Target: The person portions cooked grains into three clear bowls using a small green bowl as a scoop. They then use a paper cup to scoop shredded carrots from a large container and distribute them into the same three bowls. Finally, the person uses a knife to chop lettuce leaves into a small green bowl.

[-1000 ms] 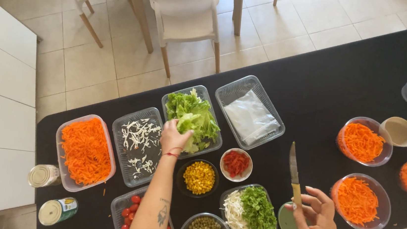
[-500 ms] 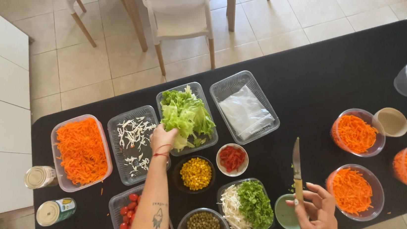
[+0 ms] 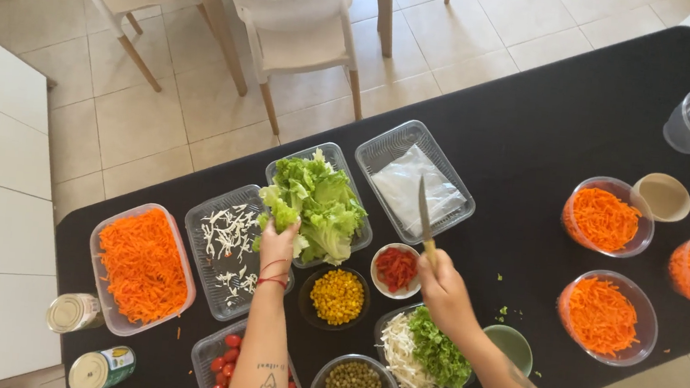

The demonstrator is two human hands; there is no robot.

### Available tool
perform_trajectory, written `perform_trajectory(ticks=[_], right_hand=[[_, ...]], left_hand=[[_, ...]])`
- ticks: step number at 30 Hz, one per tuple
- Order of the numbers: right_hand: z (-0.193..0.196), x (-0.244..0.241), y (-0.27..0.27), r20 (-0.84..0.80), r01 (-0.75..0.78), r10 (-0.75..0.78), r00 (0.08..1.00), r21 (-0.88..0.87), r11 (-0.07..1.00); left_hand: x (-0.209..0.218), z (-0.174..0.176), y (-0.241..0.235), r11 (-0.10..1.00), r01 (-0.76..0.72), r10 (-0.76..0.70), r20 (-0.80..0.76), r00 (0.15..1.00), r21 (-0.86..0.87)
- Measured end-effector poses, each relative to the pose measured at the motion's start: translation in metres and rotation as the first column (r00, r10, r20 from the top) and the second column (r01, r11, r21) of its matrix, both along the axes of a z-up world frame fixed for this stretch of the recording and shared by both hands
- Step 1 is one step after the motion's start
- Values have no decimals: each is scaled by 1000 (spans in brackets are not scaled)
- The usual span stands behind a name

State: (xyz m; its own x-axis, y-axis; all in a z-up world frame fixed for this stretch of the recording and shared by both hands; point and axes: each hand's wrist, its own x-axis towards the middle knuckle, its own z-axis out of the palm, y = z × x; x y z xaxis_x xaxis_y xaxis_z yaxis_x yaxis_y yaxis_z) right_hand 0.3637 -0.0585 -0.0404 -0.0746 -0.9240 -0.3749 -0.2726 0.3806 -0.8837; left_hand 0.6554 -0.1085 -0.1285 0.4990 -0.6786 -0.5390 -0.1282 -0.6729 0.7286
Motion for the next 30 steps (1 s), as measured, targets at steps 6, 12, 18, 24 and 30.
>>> perform_trajectory(ticks=[6,12,18,24,30], right_hand=[[39,51,14,-112,-161,171,979,93,983],[41,40,95,-158,-596,581,798,-70,800],[32,11,109,-87,-600,595,799,-45,799],[18,7,86,-148,-472,462,874,-38,881],[-14,57,9,-249,-366,320,914,-166,916]], left_hand=[[-4,-23,-10,960,251,-272,210,939,123],[-30,-33,-9,923,266,-375,490,787,278],[-2,-56,-13,993,106,-115,433,894,45],[6,-54,-16,968,15,53,260,964,-251],[-11,-5,-3,898,-48,83,60,995,-437]])
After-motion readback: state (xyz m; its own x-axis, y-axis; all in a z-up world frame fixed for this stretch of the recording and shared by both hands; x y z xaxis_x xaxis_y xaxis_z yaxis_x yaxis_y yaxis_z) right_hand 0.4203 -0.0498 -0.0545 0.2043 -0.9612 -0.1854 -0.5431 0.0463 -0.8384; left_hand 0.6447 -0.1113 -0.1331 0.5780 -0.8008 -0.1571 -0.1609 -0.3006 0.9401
